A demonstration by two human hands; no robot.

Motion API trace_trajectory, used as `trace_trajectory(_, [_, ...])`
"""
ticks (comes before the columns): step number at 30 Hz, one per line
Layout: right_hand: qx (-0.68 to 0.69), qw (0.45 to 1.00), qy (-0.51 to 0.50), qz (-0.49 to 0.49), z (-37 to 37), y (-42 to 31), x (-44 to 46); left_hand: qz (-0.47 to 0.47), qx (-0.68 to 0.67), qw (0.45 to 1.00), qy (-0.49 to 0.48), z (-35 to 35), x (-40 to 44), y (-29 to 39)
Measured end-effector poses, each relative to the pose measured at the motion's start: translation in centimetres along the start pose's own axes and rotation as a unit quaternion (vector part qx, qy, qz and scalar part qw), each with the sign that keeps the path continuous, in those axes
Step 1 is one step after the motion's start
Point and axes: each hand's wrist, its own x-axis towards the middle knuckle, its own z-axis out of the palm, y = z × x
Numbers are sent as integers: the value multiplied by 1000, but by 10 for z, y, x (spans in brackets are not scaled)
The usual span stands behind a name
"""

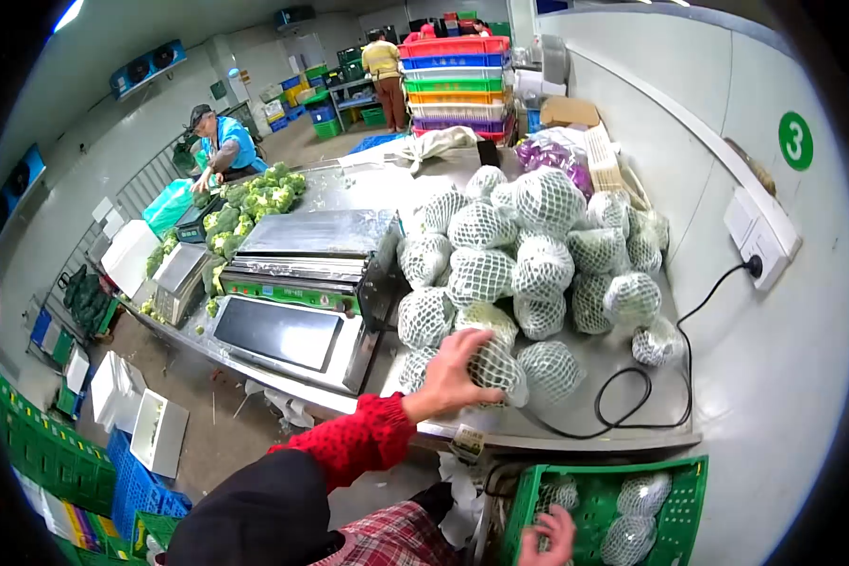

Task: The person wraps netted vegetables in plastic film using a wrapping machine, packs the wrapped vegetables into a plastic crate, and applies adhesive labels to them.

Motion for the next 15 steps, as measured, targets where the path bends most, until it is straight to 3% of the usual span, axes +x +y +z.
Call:
trace_trajectory(2, [-184,968,-39,-165,30,-6,3,-103,-258,959,56,-6,-10,5])
trace_trajectory(3, [-131,974,-47,-178,47,-11,8,-157,-436,886,23,-11,-18,29])
trace_trajectory(4, [-90,978,-33,-185,54,-14,5,-184,-518,835,-27,-6,-35,48])
trace_trajectory(6, [40,973,10,-227,68,-29,-5,-148,-528,824,-145,13,-84,90])
trace_trajectory(8, [116,948,80,-284,54,-44,-8,-38,-502,846,-177,38,-126,114])
trace_trajectory(9, [90,944,84,-307,23,-43,-7,-78,-554,793,-243,42,-133,123])
trace_trajectory(10, [60,956,152,-244,-2,-48,-18,-121,-593,739,-294,44,-134,131])
trace_trajectory(12, [74,964,213,-144,-74,-41,-51,-117,-520,719,-446,41,-140,152])
trace_trajectory(14, [-20,972,198,-121,-119,-65,-98,191,-271,814,-477,53,-135,154])
trace_trajectory(15, [-116,965,222,-77,-172,-65,-107,322,-217,824,-413,109,-136,167])
